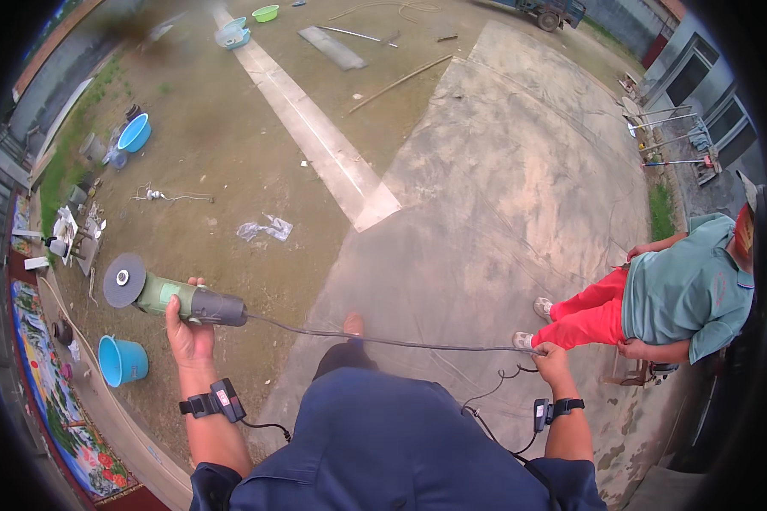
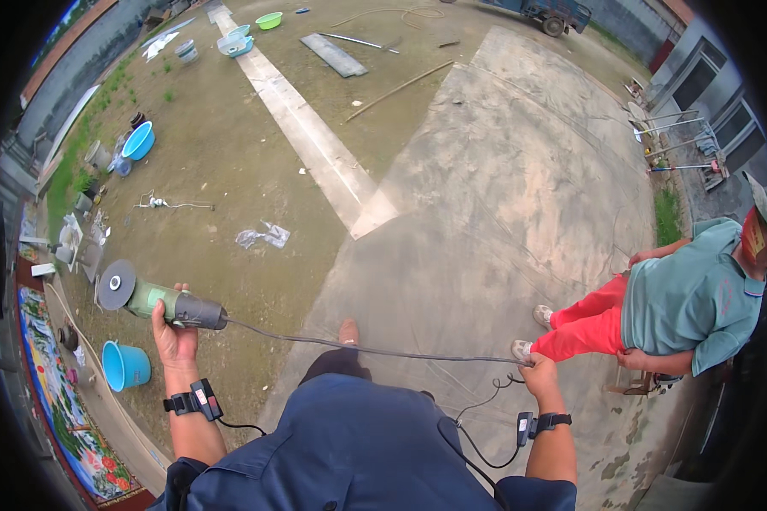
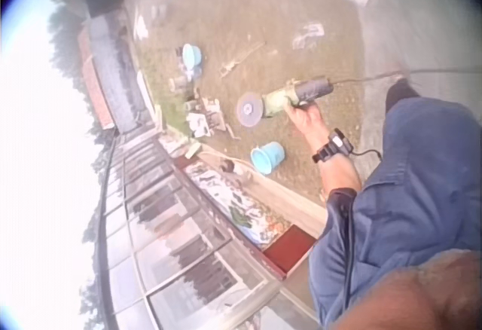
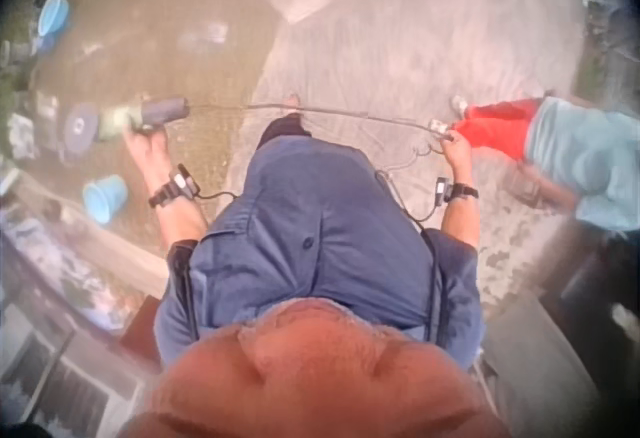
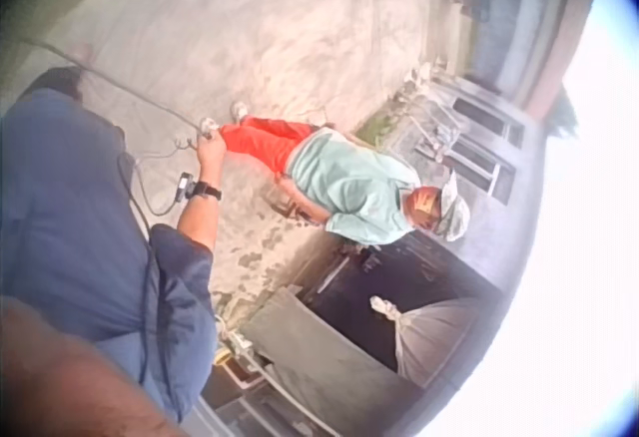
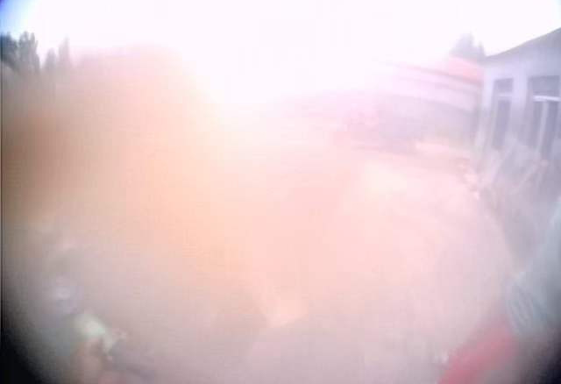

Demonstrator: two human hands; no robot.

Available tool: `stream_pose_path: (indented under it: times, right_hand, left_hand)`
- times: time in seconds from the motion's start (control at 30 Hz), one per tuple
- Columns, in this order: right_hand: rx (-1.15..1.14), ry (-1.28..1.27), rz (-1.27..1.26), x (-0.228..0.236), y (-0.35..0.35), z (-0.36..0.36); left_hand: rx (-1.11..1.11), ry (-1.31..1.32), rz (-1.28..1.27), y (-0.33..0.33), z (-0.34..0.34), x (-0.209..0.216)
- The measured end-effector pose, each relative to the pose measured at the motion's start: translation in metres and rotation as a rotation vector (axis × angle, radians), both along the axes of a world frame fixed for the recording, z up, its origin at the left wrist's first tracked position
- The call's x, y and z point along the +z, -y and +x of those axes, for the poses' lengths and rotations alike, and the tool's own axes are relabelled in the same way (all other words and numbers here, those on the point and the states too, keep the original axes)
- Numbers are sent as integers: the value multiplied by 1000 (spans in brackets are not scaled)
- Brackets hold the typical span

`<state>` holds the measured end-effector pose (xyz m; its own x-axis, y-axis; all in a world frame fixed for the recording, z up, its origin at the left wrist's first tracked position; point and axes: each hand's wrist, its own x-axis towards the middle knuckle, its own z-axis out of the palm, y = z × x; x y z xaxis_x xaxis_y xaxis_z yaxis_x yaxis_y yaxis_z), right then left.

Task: Picking up an angle grinder and subsequently untangling and inspecting a bundle of multi-colored electrical cables.

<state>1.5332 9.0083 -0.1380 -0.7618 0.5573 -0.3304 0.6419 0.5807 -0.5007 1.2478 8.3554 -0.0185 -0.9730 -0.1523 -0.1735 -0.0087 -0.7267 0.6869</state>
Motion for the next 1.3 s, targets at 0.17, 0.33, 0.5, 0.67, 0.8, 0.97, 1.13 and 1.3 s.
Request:
stream_pose_path:
  times: [0.17, 0.33, 0.5, 0.67, 0.8, 0.97, 1.13, 1.3]
  right_hand:
    - [-395, -128, -223, 52, 7, -93]
    - [-498, -323, -438, 108, 6, -209]
    - [-399, -353, -627, 123, -5, -314]
    - [-245, -318, -583, 131, -55, -425]
    - [-118, -311, -583, 151, -104, -511]
    - [7, -375, -597, 172, -168, -615]
    - [-67, -531, -579, 182, -206, -720]
    - [-116, -708, -628, 177, -243, -824]
  left_hand:
    - [16, 64, 3, -12, -98, 6]
    - [-65, 68, -6, -31, -176, 7]
    - [-99, 156, -52, -65, -238, -5]
    - [-96, 197, -135, -108, -311, -10]
    - [-98, 227, -170, -135, -376, -4]
    - [-18, 302, -226, -178, -459, 1]
    - [-60, 363, -253, -219, -552, -14]
    - [-68, 437, -204, -265, -689, -49]
